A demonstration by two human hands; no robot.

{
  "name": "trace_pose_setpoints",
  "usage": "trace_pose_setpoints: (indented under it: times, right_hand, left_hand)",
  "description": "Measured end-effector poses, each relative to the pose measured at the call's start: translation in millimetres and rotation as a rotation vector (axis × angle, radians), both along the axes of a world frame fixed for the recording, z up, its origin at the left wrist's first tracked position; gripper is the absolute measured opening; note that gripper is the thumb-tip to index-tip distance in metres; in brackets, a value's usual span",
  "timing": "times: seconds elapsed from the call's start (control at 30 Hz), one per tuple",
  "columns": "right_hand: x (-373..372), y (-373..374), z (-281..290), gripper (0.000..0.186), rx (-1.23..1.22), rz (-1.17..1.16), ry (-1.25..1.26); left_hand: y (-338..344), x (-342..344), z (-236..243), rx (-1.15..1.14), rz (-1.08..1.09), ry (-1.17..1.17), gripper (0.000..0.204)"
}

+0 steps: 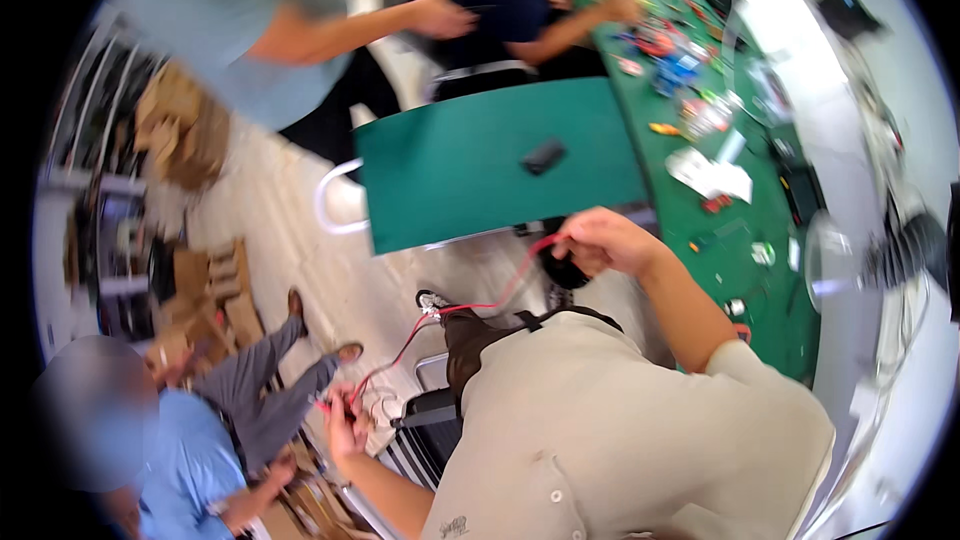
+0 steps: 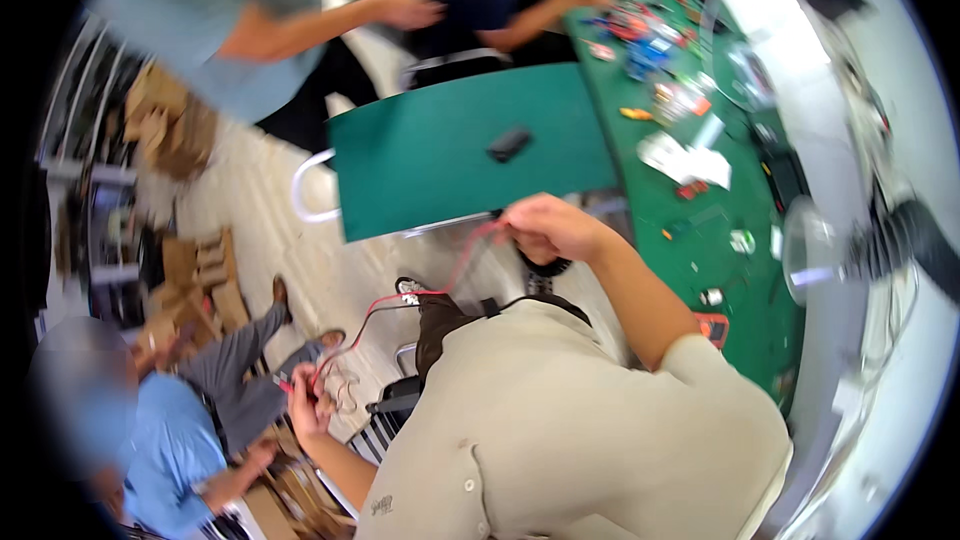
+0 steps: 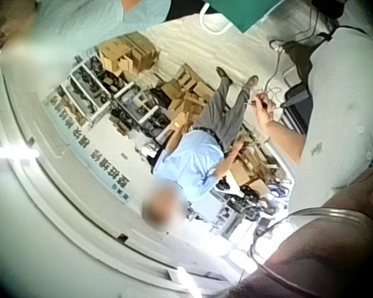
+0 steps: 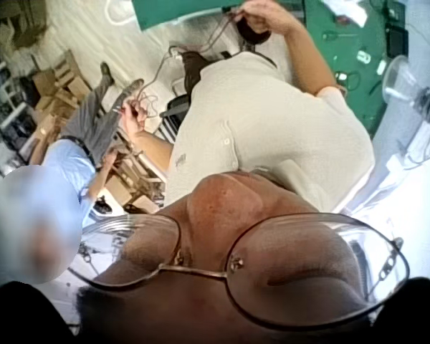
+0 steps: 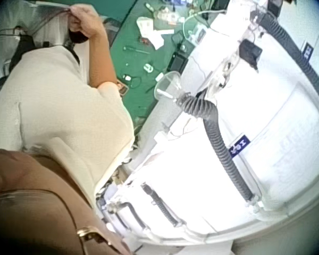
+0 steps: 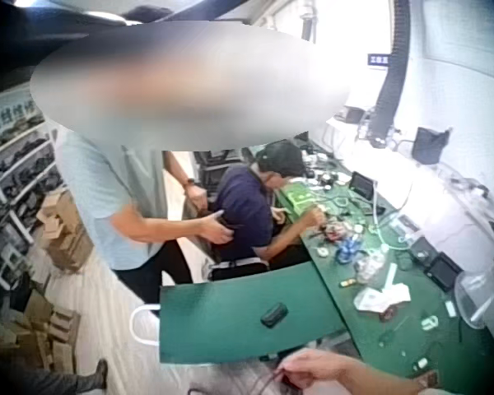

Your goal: The person uses a multimeter on a circuit board and then uses a metal file on a red wire.

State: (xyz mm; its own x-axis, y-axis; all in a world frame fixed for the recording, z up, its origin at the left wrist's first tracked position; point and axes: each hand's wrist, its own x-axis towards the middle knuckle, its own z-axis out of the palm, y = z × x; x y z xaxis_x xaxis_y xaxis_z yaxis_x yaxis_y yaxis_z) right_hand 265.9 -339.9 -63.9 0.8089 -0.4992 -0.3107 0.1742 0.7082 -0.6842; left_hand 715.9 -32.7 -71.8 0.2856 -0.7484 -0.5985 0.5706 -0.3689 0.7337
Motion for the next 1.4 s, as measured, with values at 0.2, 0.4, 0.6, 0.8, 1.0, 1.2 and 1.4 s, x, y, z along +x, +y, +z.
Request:
trace_pose_setpoints:
  times: [0.2, 0.4, 0.6, 0.8, 1.0, 1.2, 1.4]
  right_hand:
    - [201.9, 19.5, -4.4, 0.029, -0.172, 0.492, 0.254]
    - [437.0, 43.1, -8.0, 0.030, -0.122, 0.435, 0.331]
    - [572.4, 8.8, -15.8, 0.041, -0.041, 0.355, 0.301]
    - [695.9, -60.9, -46.3, 0.036, -0.003, 0.227, 0.218]
    - [857.5, -154.7, -43.0, 0.019, -0.002, 0.259, 0.065]
    - [1017.1, -256.1, 8.2, 0.020, -0.331, 0.405, 0.004]
    - [1141.8, -358.8, 1.9, 0.019, -0.427, 0.517, 0.080]
  left_hand:
    - [-50.7, 104.5, -20.4, 0.007, -0.033, -0.148, 0.027]
    - [-92.4, 204.2, -11.1, -0.069, -0.075, 0.004, 0.031]
    - [-136.4, 317.2, -16.4, -0.151, 0.088, 0.192, 0.036]
    - [-216.6, 424.4, -18.1, -0.228, 0.010, 0.368, 0.037]
    - [-310.6, 548.1, -2.4, -0.085, -0.155, 0.166, 0.034]
    - [-405.8, 682.4, 21.4, -0.203, -0.283, 0.205, 0.031]
    - [-513.3, 800.5, 14.1, -0.200, -0.307, 0.153, 0.031]
